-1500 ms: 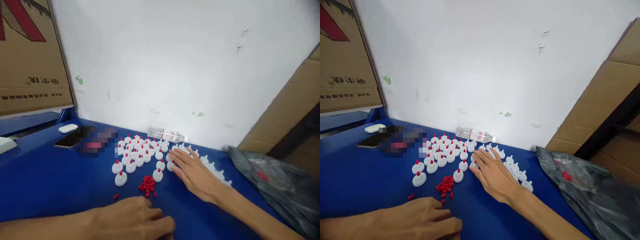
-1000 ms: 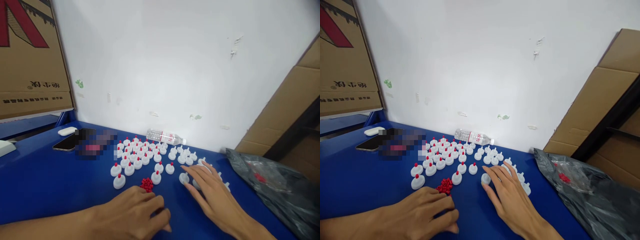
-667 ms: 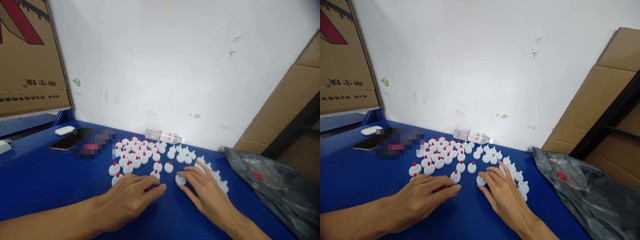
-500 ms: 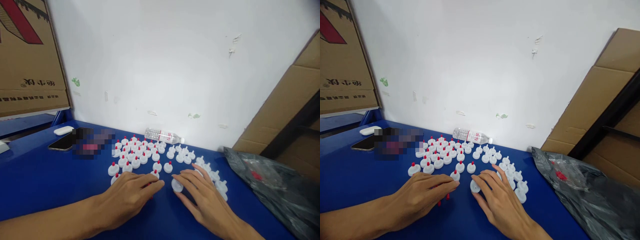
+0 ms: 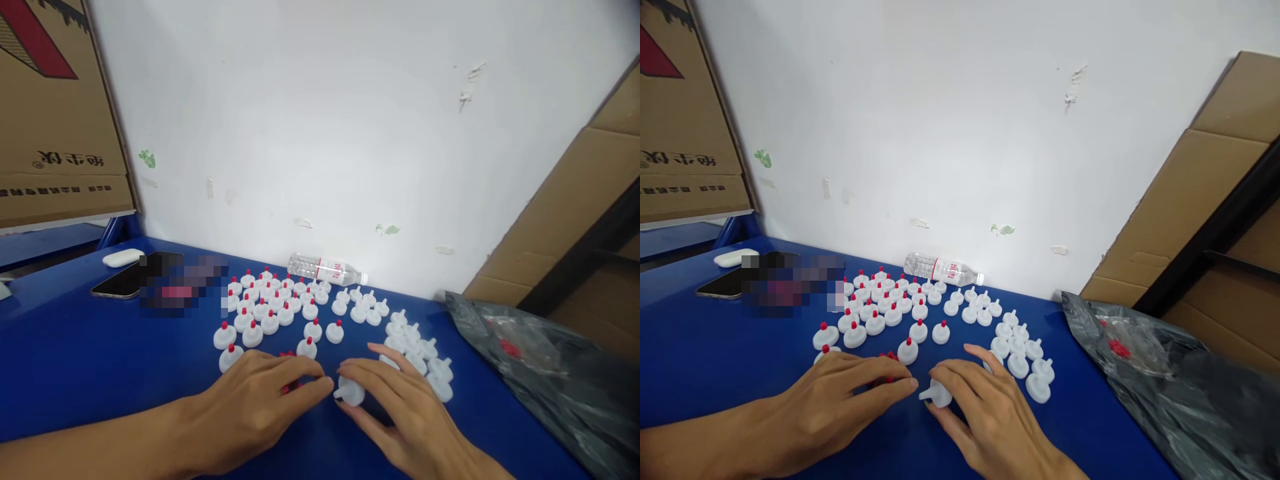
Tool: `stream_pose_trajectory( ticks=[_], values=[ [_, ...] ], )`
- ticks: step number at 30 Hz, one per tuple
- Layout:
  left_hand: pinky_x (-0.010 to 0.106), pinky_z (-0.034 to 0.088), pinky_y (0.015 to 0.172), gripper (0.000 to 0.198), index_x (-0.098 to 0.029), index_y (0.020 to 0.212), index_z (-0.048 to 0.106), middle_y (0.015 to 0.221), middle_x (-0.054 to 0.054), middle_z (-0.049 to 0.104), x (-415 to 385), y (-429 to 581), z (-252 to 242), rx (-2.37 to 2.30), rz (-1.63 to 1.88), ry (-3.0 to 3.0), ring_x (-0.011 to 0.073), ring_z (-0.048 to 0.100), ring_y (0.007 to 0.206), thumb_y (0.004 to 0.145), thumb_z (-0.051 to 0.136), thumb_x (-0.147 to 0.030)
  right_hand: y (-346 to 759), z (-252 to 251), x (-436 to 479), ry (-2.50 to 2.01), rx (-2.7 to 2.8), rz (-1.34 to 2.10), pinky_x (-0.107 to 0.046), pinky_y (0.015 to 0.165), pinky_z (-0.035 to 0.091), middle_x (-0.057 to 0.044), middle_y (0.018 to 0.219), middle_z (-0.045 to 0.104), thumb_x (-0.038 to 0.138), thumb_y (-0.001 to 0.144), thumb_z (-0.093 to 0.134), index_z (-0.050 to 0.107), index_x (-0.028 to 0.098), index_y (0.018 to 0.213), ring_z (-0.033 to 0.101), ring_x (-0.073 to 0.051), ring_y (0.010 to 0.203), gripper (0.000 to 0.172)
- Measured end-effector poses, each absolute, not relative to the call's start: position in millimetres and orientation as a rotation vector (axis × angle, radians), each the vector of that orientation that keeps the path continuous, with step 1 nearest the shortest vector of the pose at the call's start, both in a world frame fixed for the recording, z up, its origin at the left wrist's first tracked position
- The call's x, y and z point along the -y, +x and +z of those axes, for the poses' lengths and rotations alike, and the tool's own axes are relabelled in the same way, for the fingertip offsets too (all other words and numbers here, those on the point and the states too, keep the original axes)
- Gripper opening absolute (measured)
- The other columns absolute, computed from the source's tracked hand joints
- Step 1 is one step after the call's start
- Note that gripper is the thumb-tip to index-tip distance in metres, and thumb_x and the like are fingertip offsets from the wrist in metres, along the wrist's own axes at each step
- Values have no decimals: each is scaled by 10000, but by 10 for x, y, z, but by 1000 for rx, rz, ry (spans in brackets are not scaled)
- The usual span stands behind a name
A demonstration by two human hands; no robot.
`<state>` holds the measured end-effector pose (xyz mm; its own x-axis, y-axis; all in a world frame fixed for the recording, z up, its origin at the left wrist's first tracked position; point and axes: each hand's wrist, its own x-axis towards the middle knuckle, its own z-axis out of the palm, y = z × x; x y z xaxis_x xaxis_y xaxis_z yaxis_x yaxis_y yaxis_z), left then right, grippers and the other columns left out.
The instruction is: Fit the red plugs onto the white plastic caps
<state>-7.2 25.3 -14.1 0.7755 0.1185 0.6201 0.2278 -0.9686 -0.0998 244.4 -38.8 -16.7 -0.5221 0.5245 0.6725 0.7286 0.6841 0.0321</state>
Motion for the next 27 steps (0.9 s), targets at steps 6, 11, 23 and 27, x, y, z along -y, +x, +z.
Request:
stream_pose_trajectory(
  ticks=[6, 11, 23, 27],
  values=[
    [264, 495, 574, 360, -170, 1269, 568, 1067, 55, 726, -182, -84, -74, 244, -923, -2799, 151, 712, 767, 1071, 272, -115, 2427, -170, 429, -876, 2211, -418, -345, 1048, 497, -55, 1004, 767, 262, 933, 682, 654, 146, 1189, 736, -151, 889, 283],
    [271, 494, 557, 348, -175, 1255, 565, 1039, 48, 730, -190, -77, -53, 227, -902, -2798, 154, 708, 729, 1081, 264, -142, 2420, -124, 450, -862, 2190, -447, -344, 995, 524, -61, 947, 763, 307, 945, 668, 666, 142, 1195, 731, -155, 834, 300],
    [295, 425, 518, 221, -164, 1017, 554, 810, 11, 667, -96, 40, -125, 307, -920, -2776, 168, 637, 644, 1086, 349, -208, 2344, -64, 530, -875, 2248, -459, -323, 916, 580, -55, 947, 772, 362, 969, 632, 644, 144, 1263, 737, -174, 852, 367],
    [294, 354, 493, 235, -190, 936, 509, 773, 1, 622, -74, 46, -188, 393, -931, -2903, 150, 543, 562, 1073, 321, -159, 2310, -22, 565, -894, 2280, -452, -328, 906, 592, -64, 960, 779, 364, 994, 585, 614, 166, 1329, 745, -192, 880, 391]
  ],
)
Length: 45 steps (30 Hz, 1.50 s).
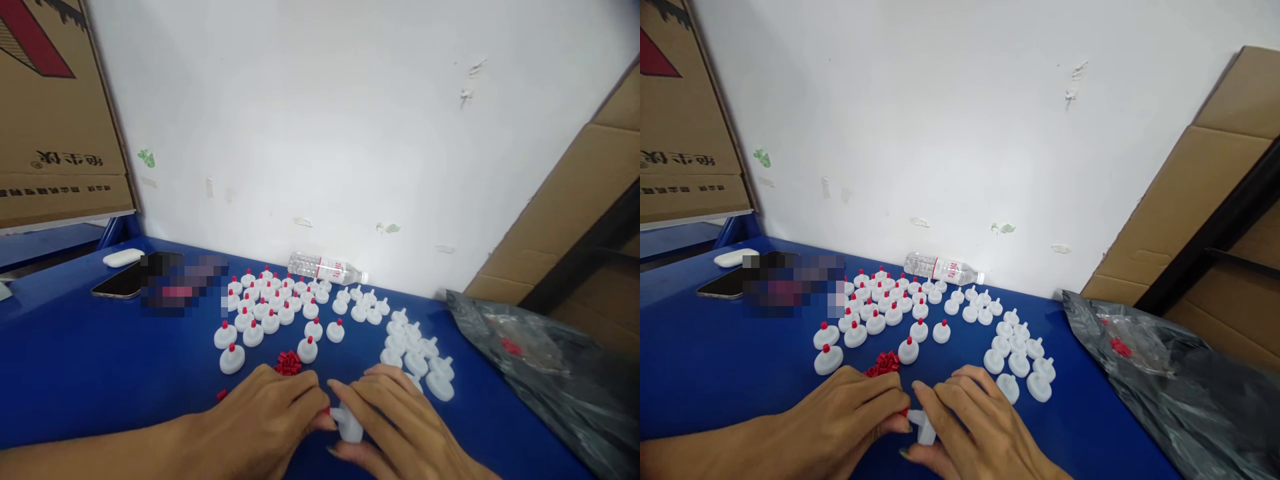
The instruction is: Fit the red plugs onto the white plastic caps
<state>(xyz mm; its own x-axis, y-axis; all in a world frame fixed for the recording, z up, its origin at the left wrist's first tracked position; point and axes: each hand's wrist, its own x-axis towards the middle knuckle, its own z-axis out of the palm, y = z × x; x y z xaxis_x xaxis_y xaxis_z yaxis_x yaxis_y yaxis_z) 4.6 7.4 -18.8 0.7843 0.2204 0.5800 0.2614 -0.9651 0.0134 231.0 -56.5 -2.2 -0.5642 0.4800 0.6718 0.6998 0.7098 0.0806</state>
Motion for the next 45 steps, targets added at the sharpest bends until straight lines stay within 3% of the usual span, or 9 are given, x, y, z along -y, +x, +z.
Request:
stream_pose_trajectory(
  ticks=[6, 12, 17, 20, 25, 31, 34, 38, 45],
  values=[
    [279, 359, 530, 150, -190, 899, 511, 837, 11, 634, -25, 35, -244, 458, -834, -3033, 147, 568, 645, 931, 479, -47, 2272, 4, 631, -949, 2335, -423, -328, 934, 591, -61, 997, 779, 371, 993, 578, 613, 160, 1326, 747, -195, 906, 396],
    [295, 409, 544, 163, -178, 921, 553, 787, 17, 620, -48, 78, -120, 396, -974, -2927, 165, 550, 635, 1017, 425, -144, 2282, -14, 543, -837, 2228, -482, -308, 947, 560, -51, 954, 781, 266, 1001, 578, 653, 151, 1197, 742, -162, 866, 239],
    [358, 513, 757, 133, -146, 994, 593, 893, 80, 651, -186, 66, 22, 366, -1008, -2914, 230, 568, 869, 978, 461, -141, 2362, 5, 463, -906, 2200, -547, -347, 1000, 508, -53, 1053, 774, 139, 938, 591, 670, 196, 1103, 735, -165, 928, 192],
    [386, 517, 866, 209, -138, 1075, 604, 973, 102, 660, -304, 48, 42, 419, -936, -2960, 245, 561, 996, 967, 430, -91, 2466, -30, 425, -1021, 2181, -518, -388, 1010, 495, -52, 1105, 757, 144, 940, 579, 643, 220, 1083, 730, -175, 956, 174],
    [362, 529, 834, 303, -150, 1208, 602, 933, 87, 674, -470, 18, 2, 530, -867, -3062, 228, 582, 978, 999, 388, -105, 2585, -113, 363, -1138, 2207, -416, -428, 1069, 439, -17, 1056, 743, 166, 966, 568, 598, 231, 1084, 707, -184, 1046, 138],
    [407, 511, 962, 324, -142, 1246, 600, 1078, 105, 694, -582, -9, -12, 563, -868, -3054, 230, 595, 1100, 1004, 387, -107, 2564, -133, 353, -1161, 2233, -350, -450, 1078, 420, -28, 1084, 731, 152, 979, 533, 589, 238, 1068, 685, -197, 1085, 136],
    [420, 500, 987, 324, -152, 1248, 606, 1108, 97, 694, -597, -8, -13, 592, -834, -3040, 231, 587, 1128, 1016, 382, -124, 2569, -147, 353, -1192, 2241, -324, -469, 1085, 418, -45, 1089, 721, 170, 988, 520, 590, 239, 1050, 668, -213, 1119, 116],
    [457, 490, 987, 313, -147, 1231, 616, 1130, 105, 686, -568, 0, -6, 592, -783, -2983, 266, 562, 1150, 1005, 399, -136, 2577, -187, 342, -1263, 2268, -263, -514, 1172, 323, -26, 1107, 714, 162, 993, 509, 585, 246, 1051, 634, -206, 1187, 127],
    [428, 466, 936, 175, -165, 1023, 655, 1050, 91, 628, -471, 2, 6, 492, -675, -3012, 261, 532, 1056, 982, 485, -168, 2555, -217, 337, -1260, 2285, -289, -516, 1159, 324, -48, 1171, 678, 166, 982, 533, 619, 247, 1076, 612, -221, 1179, 151]
  ],
)
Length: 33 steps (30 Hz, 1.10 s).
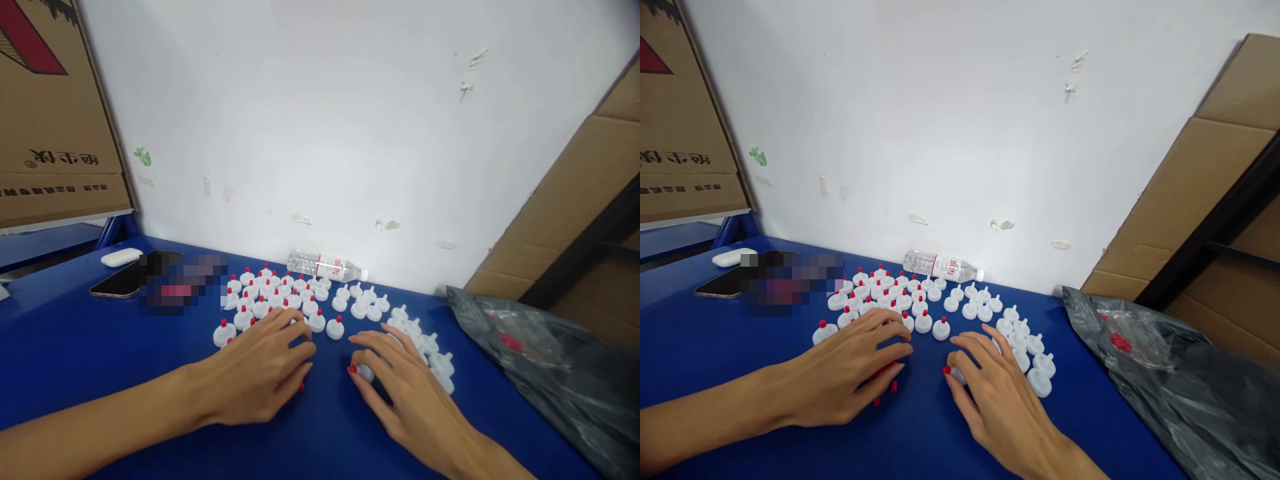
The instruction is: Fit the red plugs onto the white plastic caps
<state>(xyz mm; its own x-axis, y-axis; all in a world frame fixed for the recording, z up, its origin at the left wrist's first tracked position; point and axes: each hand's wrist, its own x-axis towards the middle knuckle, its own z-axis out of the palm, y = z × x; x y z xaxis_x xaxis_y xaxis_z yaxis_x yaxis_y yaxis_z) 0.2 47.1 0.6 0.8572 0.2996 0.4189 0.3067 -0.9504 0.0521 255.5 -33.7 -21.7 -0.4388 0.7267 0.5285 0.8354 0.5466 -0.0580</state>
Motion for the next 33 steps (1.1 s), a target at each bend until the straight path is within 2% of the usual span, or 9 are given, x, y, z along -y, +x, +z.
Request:
stream_pose_trajectory(
  ticks=[3, 6, 9, 13, 15, 17, 19, 28, 33],
  values=[
    [392, 453, 910, 114, -174, 969, 647, 991, 75, 613, -418, 9, 7, 447, -613, -3030, 252, 527, 1005, 963, 538, -206, 2551, -207, 337, -1273, 2260, -333, -482, 978, 445, -62, 1059, 653, 172, 983, 534, 634, 236, 1083, 623, -228, 998, 156],
    [377, 432, 883, 97, -175, 940, 640, 974, 73, 604, -369, 19, 19, 413, -603, -3011, 250, 518, 968, 941, 584, -254, 2558, -209, 321, -1314, 2223, -379, -430, 823, 452, -54, 936, 628, 183, 993, 524, 650, 224, 1061, 589, -217, 851, 149],
    [379, 407, 861, 116, -177, 892, 627, 923, 63, 599, -345, 24, 49, 317, -577, -2966, 235, 510, 899, 937, 599, -280, 2590, -233, 293, -1324, 2187, -427, -462, 927, 412, -20, 848, 639, 179, 997, 523, 660, 227, 1092, 586, -193, 795, 173],
    [392, 382, 837, 145, -171, 847, 609, 839, 51, 584, -361, 10, 96, 148, -518, -2884, 222, 506, 832, 958, 560, -251, 2634, -237, 291, -1343, 2130, -431, -470, 1049, 350, 16, 797, 643, 206, 995, 552, 590, 219, 1277, 614, -167, 770, 285],
    [394, 376, 832, 146, -170, 835, 608, 827, 51, 580, -376, -4, 111, 121, -490, -2866, 226, 510, 839, 954, 562, -240, 2628, -215, 314, -1312, 2138, -371, -456, 1059, 348, 20, 812, 646, 206, 991, 553, 600, 214, 1209, 618, -154, 765, 223],
    [394, 374, 827, 139, -172, 824, 604, 823, 51, 578, -386, -16, 119, 111, -453, -2854, 230, 511, 846, 944, 578, -235, 2599, -196, 338, -1269, 2191, -301, -449, 1061, 353, 15, 847, 654, 197, 986, 547, 620, 222, 1061, 619, -154, 792, 108],
    [390, 372, 819, 140, -175, 811, 596, 833, 50, 578, -388, -22, 123, 106, -418, -2842, 229, 511, 852, 936, 596, -236, 2563, -193, 348, -1255, 2257, -248, -458, 1071, 351, 9, 888, 666, 197, 983, 549, 629, 231, 992, 622, -165, 851, 88],
    [380, 363, 783, 106, -177, 814, 593, 839, 49, 578, -397, -17, 116, 83, -348, -2796, 227, 505, 857, 907, 639, -198, 2605, -275, 275, -1401, 2297, -260, -504, 1148, 316, -13, 1095, 714, 256, 1009, 527, 651, 258, 1169, 641, -199, 1044, 202],
    [384, 362, 789, 91, -176, 828, 598, 852, 53, 582, -408, -22, 109, 86, -334, -2774, 232, 506, 868, 902, 643, -203, 2618, -311, 273, -1454, 2306, -363, -531, 1209, 248, -26, 1248, 703, 320, 1024, 502, 631, 260, 1279, 604, -242, 1219, 292]
  ],
)
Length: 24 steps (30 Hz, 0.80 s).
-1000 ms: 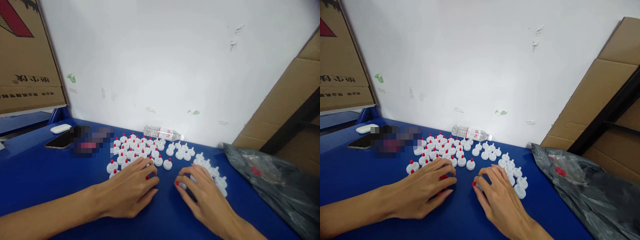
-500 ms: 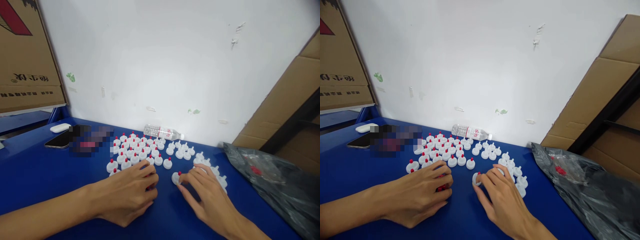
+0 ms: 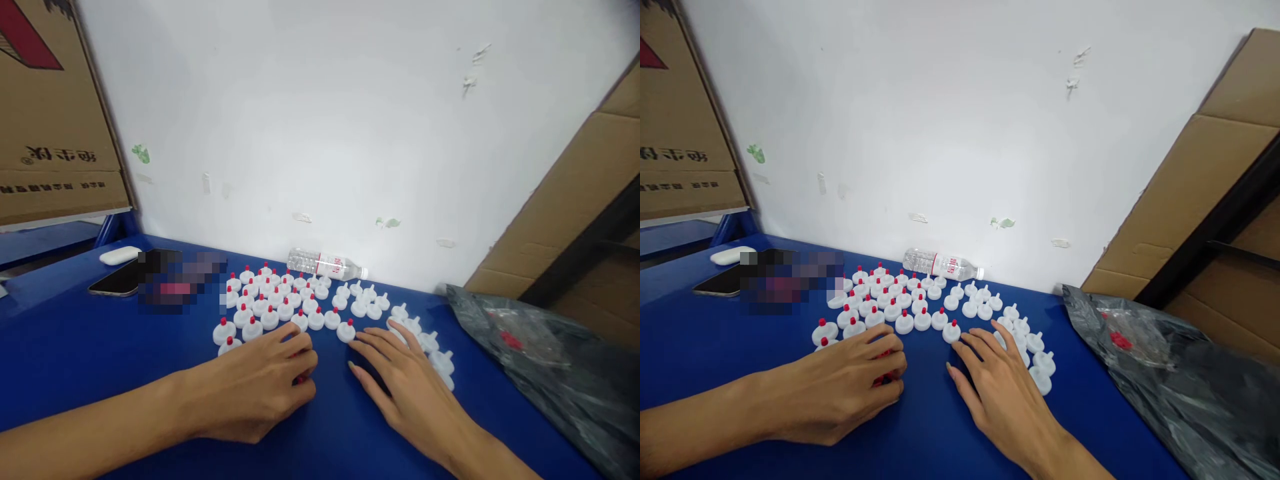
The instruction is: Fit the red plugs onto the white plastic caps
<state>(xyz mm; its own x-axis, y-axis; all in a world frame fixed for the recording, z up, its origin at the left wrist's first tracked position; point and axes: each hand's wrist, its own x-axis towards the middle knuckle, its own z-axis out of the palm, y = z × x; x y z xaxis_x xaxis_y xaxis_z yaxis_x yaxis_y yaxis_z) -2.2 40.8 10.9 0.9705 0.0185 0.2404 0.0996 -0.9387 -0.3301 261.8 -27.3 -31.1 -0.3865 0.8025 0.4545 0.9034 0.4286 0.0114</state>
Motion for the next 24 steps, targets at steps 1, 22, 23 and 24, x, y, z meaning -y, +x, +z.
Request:
stream_pose_trajectory(
  ticks=[1, 22, 23, 24],
  values=[
    [386, 362, 790, 94, -176, 830, 599, 849, 54, 582, -407, -22, 109, 89, -335, -2771, 233, 507, 865, 908, 639, -212, 2618, -320, 275, -1466, 2305, -381, -531, 1215, 239, -28, 1269, 698, 334, 1028, 496, 623, 255, 1299, 591, -246, 1247, 310],
    [386, 383, 769, 128, -180, 820, 587, 822, 57, 575, -380, -55, 141, 105, -301, -2789, 230, 506, 813, 872, 644, -282, 2557, -39, 6, -1336, 2548, -376, -595, 1195, 277, -71, 1312, 671, 239, 1025, 462, 623, 219, 1197, 475, -270, 1395, 237],
    [389, 385, 768, 125, -178, 822, 589, 821, 58, 574, -382, -57, 141, 105, -296, -2789, 231, 506, 812, 872, 643, -278, 2560, -9, -21, -1319, 2555, -368, -587, 1197, 272, -69, 1286, 682, 223, 1026, 447, 629, 214, 1156, 484, -263, 1386, 223],
    [390, 387, 766, 121, -175, 822, 590, 817, 59, 572, -383, -59, 140, 102, -295, -2788, 231, 507, 811, 874, 641, -271, 2568, 23, -52, -1310, 2546, -363, -574, 1195, 273, -68, 1251, 695, 210, 1029, 432, 632, 211, 1113, 504, -253, 1365, 217]
  ],
)
